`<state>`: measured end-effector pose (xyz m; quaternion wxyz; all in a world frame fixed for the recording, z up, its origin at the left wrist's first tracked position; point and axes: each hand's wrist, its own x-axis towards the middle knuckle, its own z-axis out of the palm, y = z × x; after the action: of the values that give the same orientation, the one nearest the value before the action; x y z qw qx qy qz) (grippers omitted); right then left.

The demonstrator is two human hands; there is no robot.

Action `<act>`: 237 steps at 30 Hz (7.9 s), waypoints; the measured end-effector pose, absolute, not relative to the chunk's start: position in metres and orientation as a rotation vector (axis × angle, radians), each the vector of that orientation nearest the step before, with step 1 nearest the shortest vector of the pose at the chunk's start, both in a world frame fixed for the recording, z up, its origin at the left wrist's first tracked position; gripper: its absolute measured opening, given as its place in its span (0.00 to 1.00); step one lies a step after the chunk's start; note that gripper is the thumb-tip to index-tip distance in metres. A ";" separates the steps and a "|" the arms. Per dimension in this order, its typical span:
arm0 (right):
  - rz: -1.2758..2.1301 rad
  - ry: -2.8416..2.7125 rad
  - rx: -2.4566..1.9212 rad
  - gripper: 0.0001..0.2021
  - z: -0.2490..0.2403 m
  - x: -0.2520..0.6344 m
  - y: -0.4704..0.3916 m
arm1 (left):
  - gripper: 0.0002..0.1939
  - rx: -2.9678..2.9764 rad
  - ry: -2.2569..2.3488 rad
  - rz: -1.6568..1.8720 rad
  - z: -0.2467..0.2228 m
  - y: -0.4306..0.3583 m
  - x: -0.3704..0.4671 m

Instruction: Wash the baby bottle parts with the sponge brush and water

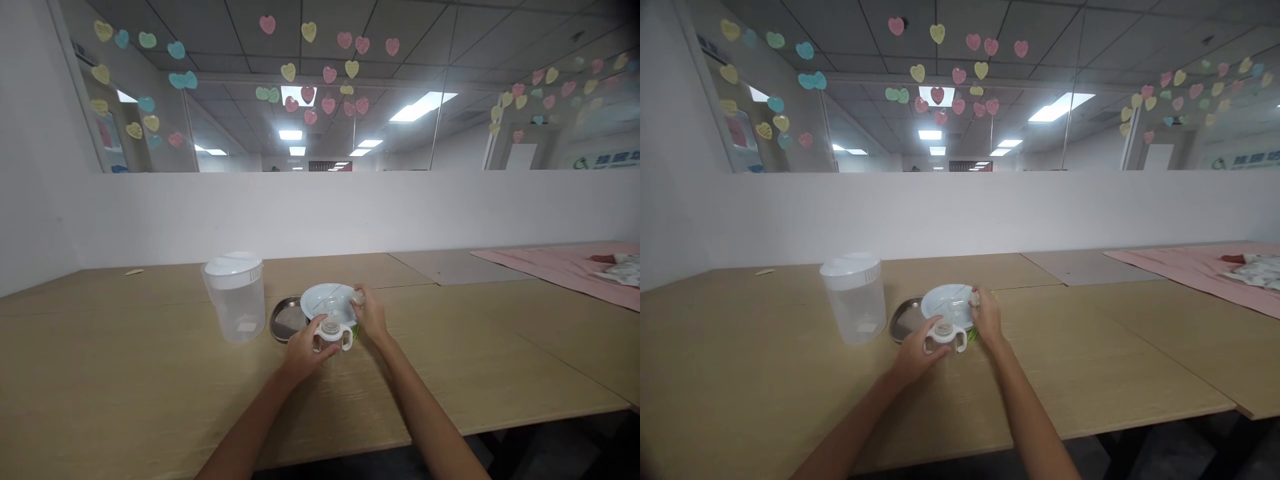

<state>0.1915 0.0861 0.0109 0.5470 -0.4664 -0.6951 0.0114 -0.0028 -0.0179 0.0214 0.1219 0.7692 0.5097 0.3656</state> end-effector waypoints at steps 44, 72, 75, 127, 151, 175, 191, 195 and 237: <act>0.119 -1.945 -1.303 0.11 -0.003 0.190 0.091 | 0.59 1.160 2.528 2.008 0.009 0.017 -0.099; -0.148 -1.504 -1.234 0.19 -0.018 0.194 0.095 | 0.32 2.290 2.530 1.822 0.014 0.003 -0.087; -0.143 -1.492 -1.224 0.20 -0.022 0.193 0.097 | 0.32 2.353 2.496 1.846 0.012 0.004 -0.087; -0.056 -1.523 -1.264 0.15 -0.022 0.193 0.099 | 0.30 2.543 2.298 1.823 0.009 0.008 -0.087; -0.054 -1.538 -1.251 0.15 -0.024 0.194 0.101 | 0.40 2.650 1.774 1.969 0.015 0.009 -0.088; -0.069 -1.548 -1.256 0.14 -0.024 0.194 0.102 | 0.32 2.604 1.831 2.048 0.017 0.006 -0.087; -0.070 -1.543 -1.266 0.15 -0.021 0.193 0.099 | 0.52 1.859 2.099 2.295 0.022 0.008 -0.079; -0.062 -1.531 -1.284 0.14 -0.022 0.193 0.100 | 0.54 1.615 2.293 2.241 0.023 0.007 -0.080; -0.069 -1.546 -1.309 0.15 -0.021 0.193 0.098 | 0.53 1.242 2.503 1.893 0.011 0.017 -0.092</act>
<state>0.1928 0.0983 -0.0214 0.5290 -0.5480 -0.6473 -0.0288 -0.0925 0.0168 0.0106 -0.1166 0.3654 0.7366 0.5571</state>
